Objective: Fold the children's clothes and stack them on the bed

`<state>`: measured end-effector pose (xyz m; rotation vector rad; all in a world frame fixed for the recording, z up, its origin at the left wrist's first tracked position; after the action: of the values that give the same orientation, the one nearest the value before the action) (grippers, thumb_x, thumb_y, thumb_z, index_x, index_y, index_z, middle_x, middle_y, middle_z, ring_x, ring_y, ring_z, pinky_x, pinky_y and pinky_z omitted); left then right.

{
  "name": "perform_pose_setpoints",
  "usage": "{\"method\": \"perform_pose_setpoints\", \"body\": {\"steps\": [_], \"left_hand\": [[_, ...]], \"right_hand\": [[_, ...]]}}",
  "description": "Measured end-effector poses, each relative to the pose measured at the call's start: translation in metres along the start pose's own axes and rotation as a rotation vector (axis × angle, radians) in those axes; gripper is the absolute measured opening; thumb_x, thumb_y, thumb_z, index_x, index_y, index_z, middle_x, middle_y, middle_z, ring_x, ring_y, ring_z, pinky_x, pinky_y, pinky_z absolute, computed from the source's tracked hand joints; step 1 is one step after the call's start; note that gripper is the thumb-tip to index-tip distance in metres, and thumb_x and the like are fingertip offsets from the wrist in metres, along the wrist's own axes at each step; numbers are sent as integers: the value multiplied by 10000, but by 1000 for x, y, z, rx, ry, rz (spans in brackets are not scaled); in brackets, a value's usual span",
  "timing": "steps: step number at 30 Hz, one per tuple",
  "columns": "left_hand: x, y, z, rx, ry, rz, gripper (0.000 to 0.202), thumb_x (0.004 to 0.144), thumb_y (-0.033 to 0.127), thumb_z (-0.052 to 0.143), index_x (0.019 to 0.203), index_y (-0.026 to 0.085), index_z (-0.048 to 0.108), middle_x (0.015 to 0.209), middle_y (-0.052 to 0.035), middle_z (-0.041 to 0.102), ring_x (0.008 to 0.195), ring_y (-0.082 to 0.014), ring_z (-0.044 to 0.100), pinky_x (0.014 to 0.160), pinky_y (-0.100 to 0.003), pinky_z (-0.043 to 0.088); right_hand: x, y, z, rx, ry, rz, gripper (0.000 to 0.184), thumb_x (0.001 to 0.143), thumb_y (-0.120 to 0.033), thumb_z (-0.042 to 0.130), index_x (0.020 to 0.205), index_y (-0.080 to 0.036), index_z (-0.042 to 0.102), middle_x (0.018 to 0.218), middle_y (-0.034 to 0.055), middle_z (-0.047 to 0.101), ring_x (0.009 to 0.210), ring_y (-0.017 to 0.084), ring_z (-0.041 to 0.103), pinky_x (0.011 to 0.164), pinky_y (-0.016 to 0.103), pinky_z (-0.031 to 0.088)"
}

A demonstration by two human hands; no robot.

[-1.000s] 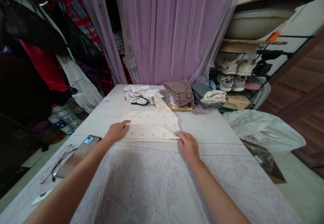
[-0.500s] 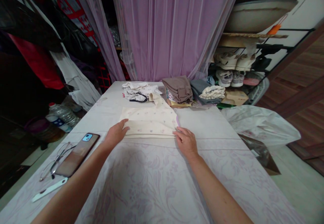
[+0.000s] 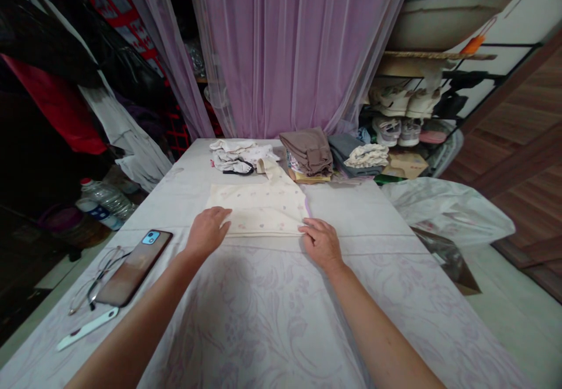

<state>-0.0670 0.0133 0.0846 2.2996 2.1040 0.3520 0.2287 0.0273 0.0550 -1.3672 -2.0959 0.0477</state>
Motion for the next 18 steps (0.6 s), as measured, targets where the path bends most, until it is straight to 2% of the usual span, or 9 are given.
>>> {"method": "perform_pose_setpoints", "body": {"steps": [3,6,8,12,14,18], "left_hand": [[2,28,15,-78,-23,179,428,938,379,398,1267,214,618,1360,-105,588,1300,-291,483,1112,-487,328],[7,38,31,-83,-67,183,475,966,391,339,1352,210,548,1468,-92,484,1398,-295,366,1149,-526,254],[12,38,38,-80,-70,153,488,980,383,299,1381,209,516,1487,-90,458,1410,-286,349,1151,-528,247],[16,39,45,-34,-22,122,481,980,360,302,1405,230,487,1493,-85,449,1408,-279,356,1140,-524,271],[14,39,48,14,-4,116,486,972,355,322,1412,225,482,1502,-102,431,1408,-298,353,1133,-544,270],[8,39,51,74,7,93,511,963,389,343,1423,207,472,1511,-135,403,1403,-336,353,1124,-589,247]], "right_hand": [[1,-5,-3,-2,3,1,276,820,-180,509,928,-233,757,1137,50,700,1094,220,585,983,374,410],[12,-24,-4,-1,-7,-29,311,889,-230,471,1080,-208,715,1203,77,673,1134,222,570,1018,377,388],[26,-44,3,10,-53,-56,348,918,-227,430,1161,-198,677,1255,86,647,1172,218,549,1050,373,367],[56,-88,34,16,-227,-98,407,948,-232,382,1299,-182,582,1391,101,550,1275,224,476,1098,390,323],[63,-104,53,2,-337,-119,438,957,-250,373,1368,-187,512,1461,94,481,1340,227,414,1123,428,285],[54,-109,77,-43,-467,-112,496,975,-353,367,1440,-186,414,1542,99,364,1424,249,292,1145,526,205]]}}
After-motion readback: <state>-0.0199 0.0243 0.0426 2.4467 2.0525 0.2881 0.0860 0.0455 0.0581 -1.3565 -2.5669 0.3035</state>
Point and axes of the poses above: each hand's wrist, its own x-axis towards the middle knuckle, its own z-axis out of the palm, y = z × x, the point moved 9 cm from there along x, towards the middle knuckle
